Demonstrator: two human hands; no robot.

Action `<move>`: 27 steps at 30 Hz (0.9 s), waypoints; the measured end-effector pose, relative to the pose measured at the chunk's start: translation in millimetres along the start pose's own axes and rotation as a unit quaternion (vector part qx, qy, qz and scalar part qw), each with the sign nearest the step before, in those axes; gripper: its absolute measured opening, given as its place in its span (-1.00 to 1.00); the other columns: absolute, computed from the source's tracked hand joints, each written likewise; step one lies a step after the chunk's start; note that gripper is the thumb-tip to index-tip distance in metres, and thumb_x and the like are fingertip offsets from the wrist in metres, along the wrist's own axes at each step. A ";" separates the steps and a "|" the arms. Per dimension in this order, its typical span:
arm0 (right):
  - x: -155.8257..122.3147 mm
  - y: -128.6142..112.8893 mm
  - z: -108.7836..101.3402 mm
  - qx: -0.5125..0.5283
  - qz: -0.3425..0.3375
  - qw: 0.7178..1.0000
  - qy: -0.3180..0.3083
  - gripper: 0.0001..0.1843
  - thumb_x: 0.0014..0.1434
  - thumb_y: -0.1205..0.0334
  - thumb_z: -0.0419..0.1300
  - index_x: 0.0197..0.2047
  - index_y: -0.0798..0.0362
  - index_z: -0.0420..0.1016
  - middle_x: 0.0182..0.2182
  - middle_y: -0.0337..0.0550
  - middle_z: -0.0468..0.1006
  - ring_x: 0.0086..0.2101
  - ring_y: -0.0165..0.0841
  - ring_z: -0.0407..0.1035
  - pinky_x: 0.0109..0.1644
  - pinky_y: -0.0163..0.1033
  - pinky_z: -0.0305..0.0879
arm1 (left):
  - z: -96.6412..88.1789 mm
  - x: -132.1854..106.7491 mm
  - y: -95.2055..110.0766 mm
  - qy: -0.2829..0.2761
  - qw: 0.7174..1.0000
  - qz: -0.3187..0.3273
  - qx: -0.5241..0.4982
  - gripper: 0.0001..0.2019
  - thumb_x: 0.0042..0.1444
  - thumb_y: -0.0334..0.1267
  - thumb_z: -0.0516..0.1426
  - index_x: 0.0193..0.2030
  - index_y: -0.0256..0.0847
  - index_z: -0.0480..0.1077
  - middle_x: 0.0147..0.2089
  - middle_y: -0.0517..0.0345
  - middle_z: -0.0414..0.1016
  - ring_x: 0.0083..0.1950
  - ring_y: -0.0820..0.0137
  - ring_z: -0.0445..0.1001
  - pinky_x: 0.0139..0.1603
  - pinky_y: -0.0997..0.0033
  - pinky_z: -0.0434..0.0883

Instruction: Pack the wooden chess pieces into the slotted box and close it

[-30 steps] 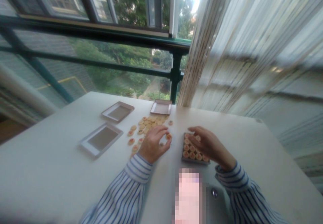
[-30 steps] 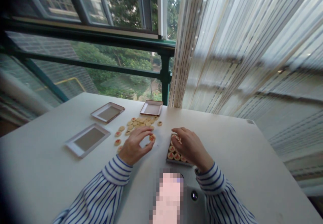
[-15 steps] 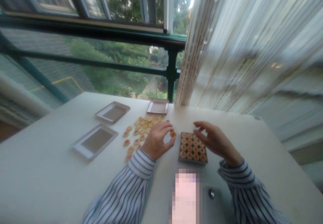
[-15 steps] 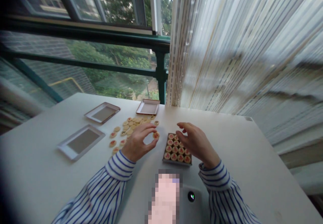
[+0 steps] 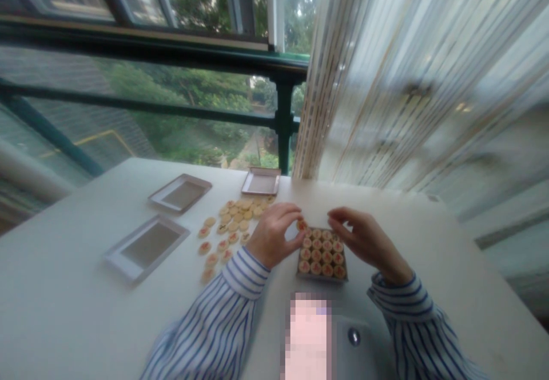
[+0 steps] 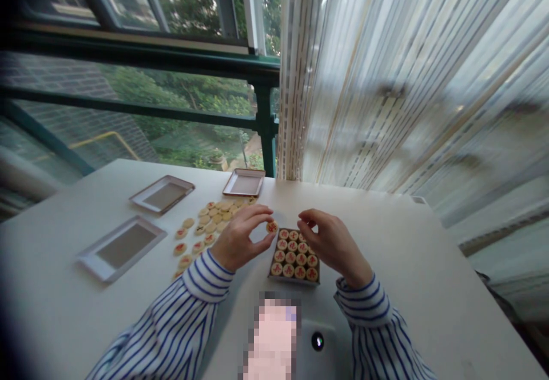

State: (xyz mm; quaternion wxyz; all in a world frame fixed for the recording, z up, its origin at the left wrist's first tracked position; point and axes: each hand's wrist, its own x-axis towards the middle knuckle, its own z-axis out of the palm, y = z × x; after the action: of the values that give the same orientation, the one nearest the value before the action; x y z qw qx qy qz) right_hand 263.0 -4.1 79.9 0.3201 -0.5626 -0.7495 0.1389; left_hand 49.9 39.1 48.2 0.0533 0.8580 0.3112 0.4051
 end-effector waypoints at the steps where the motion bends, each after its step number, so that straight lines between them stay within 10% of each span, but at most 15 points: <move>1: -0.1 -0.1 -0.1 0.008 0.000 1.000 -0.001 -0.78 0.14 0.16 0.07 -0.21 0.04 0.47 -0.37 -0.16 0.56 -0.38 -0.38 0.42 -0.27 -0.28 0.31 | 1.6 2.1 0.2 -0.001 1.000 0.002 -0.003 -0.83 0.00 -0.28 0.14 -0.24 -0.22 0.40 -0.11 -0.03 0.46 -0.03 0.24 0.40 0.04 0.12 0.34; 27: 5.5 9.9 10.3 0.179 0.069 0.980 -0.043 -0.78 0.12 0.14 0.14 -0.21 0.07 0.46 -0.37 -0.16 0.57 -0.38 -0.40 0.44 -0.35 -0.34 0.34 | 22.0 27.6 -1.5 -0.022 0.997 0.053 -0.048 -0.83 0.00 -0.27 0.15 -0.24 -0.22 0.40 -0.16 0.02 0.47 -0.06 0.29 0.40 0.02 0.19 0.34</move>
State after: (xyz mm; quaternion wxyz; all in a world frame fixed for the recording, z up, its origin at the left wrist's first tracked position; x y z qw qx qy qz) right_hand 263.1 5.9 68.3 0.3732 -0.5396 -0.6850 0.3167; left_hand 78.4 59.8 51.3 0.0800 0.8782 0.2446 0.4031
